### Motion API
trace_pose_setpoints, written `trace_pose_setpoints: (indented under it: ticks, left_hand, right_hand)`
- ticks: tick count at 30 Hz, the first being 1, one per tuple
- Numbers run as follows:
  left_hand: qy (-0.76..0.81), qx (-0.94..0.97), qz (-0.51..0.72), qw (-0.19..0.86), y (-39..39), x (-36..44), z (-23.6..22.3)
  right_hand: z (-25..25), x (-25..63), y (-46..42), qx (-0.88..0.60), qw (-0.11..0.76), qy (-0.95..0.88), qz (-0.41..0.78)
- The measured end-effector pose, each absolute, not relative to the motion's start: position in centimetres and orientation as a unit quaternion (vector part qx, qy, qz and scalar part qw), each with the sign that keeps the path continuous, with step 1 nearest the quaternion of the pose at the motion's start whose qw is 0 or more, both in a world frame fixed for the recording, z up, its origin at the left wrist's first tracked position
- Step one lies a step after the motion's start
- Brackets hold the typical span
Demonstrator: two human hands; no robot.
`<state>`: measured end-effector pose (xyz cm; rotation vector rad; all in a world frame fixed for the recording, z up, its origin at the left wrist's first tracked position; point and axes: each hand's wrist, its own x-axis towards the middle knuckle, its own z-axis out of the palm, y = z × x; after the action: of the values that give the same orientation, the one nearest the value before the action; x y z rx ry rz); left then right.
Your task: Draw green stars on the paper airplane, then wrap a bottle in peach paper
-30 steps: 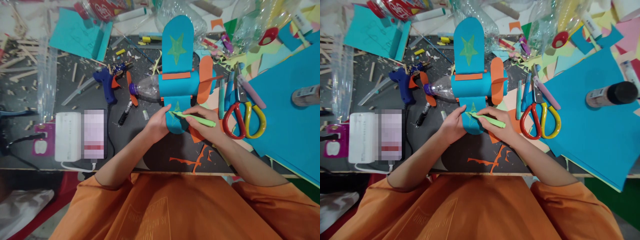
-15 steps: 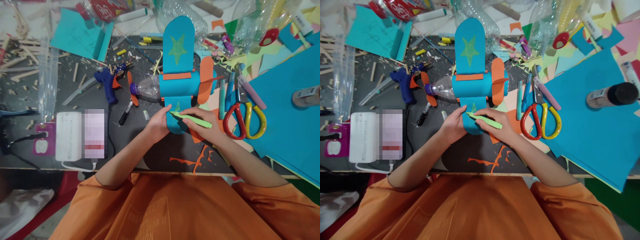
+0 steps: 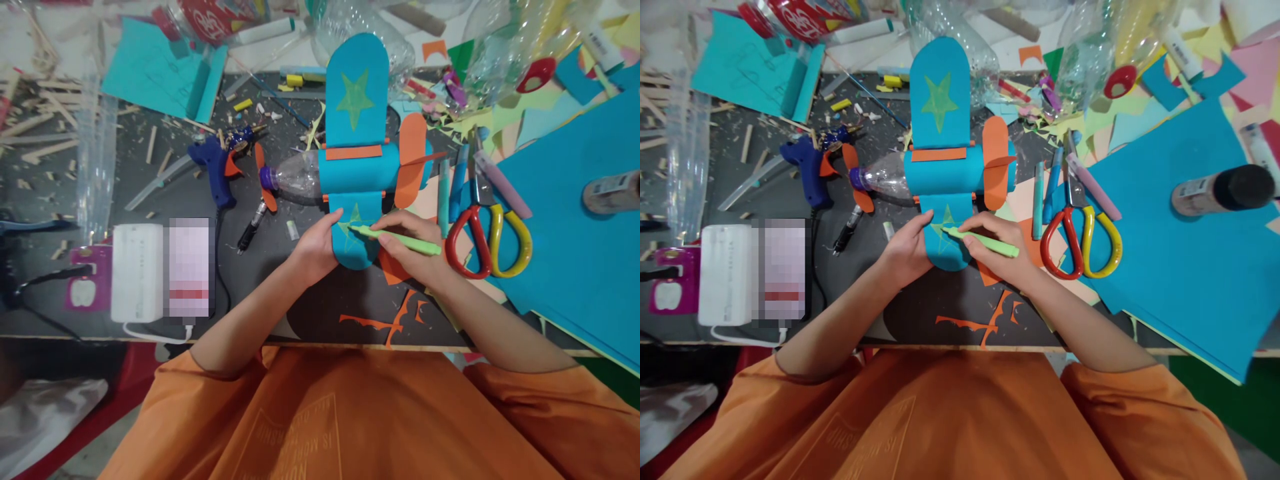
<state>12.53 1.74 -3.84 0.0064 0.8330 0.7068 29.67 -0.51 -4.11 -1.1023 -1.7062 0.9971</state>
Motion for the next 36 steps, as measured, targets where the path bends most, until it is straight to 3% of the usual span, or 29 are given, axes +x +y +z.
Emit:
trace_pose_setpoints:
  ticks: [20, 29, 36]
  left_hand:
    - [0.409, 0.006, 0.347, 0.844, 1.7, 12.7, -3.8]
    - [0.416, -0.013, 0.349, 0.839, 1.8, 12.7, -3.6]
    - [0.393, 0.001, 0.339, 0.855, 1.7, 12.4, -4.0]
  right_hand:
    - [-4.6, 29.5, -0.4, -0.444, 0.407, -0.674, 0.427]
    - [-4.7, 30.5, -0.5, -0.430, 0.493, -0.602, 0.457]
    - [-3.5, 30.0, -0.7, -0.448, 0.431, -0.646, 0.443]
